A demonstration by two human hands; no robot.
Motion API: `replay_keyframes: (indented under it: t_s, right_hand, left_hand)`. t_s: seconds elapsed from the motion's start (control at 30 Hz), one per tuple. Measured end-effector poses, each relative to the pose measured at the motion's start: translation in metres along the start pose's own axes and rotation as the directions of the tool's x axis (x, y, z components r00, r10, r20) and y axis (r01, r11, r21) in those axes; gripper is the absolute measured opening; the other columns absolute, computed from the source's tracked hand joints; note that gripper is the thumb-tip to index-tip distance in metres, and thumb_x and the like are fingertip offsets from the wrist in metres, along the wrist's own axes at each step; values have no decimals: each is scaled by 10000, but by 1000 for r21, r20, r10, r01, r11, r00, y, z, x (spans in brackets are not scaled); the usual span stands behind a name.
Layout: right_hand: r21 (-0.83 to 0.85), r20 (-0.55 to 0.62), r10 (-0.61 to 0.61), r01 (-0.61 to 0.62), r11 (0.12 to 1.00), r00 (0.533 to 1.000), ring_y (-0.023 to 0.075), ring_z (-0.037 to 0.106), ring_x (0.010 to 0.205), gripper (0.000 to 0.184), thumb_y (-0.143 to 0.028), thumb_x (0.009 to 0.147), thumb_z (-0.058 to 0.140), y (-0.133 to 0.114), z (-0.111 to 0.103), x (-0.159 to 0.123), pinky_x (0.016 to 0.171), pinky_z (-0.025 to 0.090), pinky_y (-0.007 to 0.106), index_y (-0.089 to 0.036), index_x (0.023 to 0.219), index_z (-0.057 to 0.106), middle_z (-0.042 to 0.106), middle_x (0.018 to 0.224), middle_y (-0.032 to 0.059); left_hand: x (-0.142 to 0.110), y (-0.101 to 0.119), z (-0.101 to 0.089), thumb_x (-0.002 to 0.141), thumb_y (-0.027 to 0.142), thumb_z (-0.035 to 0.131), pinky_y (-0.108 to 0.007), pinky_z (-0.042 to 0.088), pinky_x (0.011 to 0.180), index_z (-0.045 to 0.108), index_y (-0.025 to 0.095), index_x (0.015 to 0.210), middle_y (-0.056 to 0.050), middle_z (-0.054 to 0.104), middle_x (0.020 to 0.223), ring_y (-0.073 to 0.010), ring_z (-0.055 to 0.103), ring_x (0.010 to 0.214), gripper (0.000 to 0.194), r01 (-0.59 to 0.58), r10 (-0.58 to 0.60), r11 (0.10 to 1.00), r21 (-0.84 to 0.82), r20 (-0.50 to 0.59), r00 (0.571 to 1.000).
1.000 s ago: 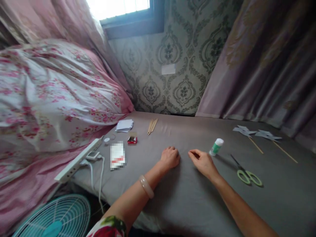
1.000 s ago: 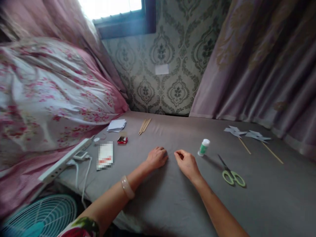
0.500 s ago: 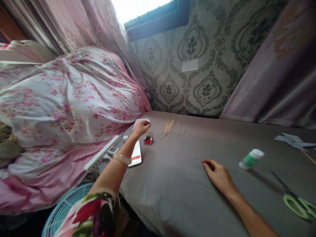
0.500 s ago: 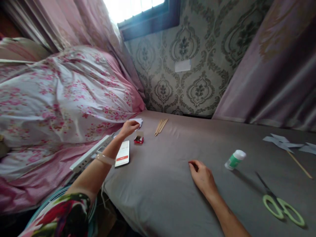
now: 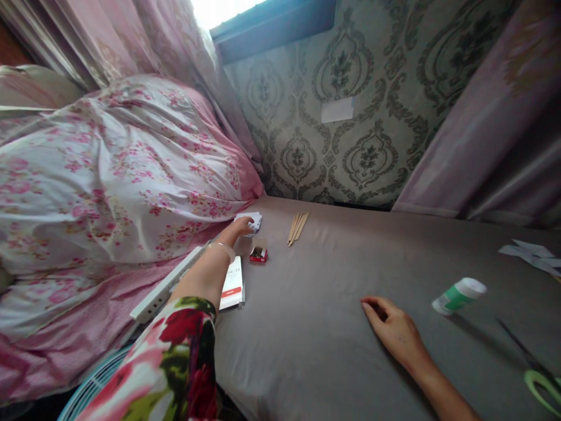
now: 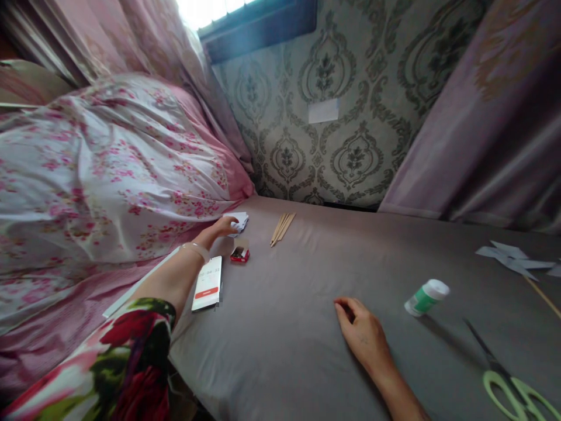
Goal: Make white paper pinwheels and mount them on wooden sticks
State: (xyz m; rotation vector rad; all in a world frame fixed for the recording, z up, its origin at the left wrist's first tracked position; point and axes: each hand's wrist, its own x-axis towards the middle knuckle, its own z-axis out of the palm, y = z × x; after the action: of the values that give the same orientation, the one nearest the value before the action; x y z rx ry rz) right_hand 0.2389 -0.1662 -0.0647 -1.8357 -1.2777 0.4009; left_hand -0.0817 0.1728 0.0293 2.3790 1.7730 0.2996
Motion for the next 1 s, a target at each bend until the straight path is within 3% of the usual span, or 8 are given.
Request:
replay_keyframes:
  t_s: [0.17,0.37,0.6,0.67,0.77,0.9,1.0]
  right_hand:
    - [-7,-11,-18,18,1000,1000,229,652,702,331,-475,762,490,-3,-1,-1,705,514,355,-224,821,698,718,819,72]
    - [-25,0,-7,7,1000,1000,221,647,682,330,-474,769,486,-3,-1,-1,690,511,349,-226,821,698,711,797,62]
    - [-14,2,-21,21,1000,1000,223,656,701,312,-463,773,496,-1,0,0,678,512,339,-230,825,697,714,801,58]
    - [-16,2,-28,28,999,1000,220,652,685,307,-460,776,496,-2,1,0,667,510,336,-231,818,695,710,788,56]
    - [-14,4,-29,29,999,1000,218,643,676,303,-455,779,493,-3,2,0,667,504,337,-230,818,691,706,783,57]
    - [-6,-4,-30,30,1000,1000,214,637,679,303,-441,784,481,-4,3,1,679,495,339,-224,821,689,701,786,58]
    - [-15,-5,-37,37,999,999,214,637,689,303,-425,792,470,-5,4,1,685,489,343,-219,832,689,699,797,57]
  left_hand:
    - [11,-5,7,553,257,733,-255,469,795,723,174,894,-73,721,961,-250,625,941,351,-8,6,999,46,49,999]
    - [10,-7,3,629,252,714,-262,453,834,731,176,844,-69,721,931,-256,617,983,229,-25,23,999,36,72,997]
    - [4,-7,5,898,353,566,-420,522,864,565,167,1194,-93,579,1211,-225,592,1035,349,59,-57,997,-39,62,996]
    - [0,-6,4,899,371,564,-430,530,855,549,170,1209,-82,568,1222,-226,592,1034,370,100,-100,992,-72,2,995]
    - [-7,-3,-4,895,307,548,-409,491,890,630,145,1128,-107,621,1163,-265,590,1054,296,154,-176,979,-132,-173,969]
    - [-17,13,-23,848,269,480,-389,398,966,723,122,1023,-164,668,1112,-306,550,1126,334,144,-234,963,-226,-448,863]
    - [-28,37,-29,848,345,447,-348,445,867,709,128,1084,-131,705,1003,-263,612,984,414,81,-242,950,-301,-549,800]
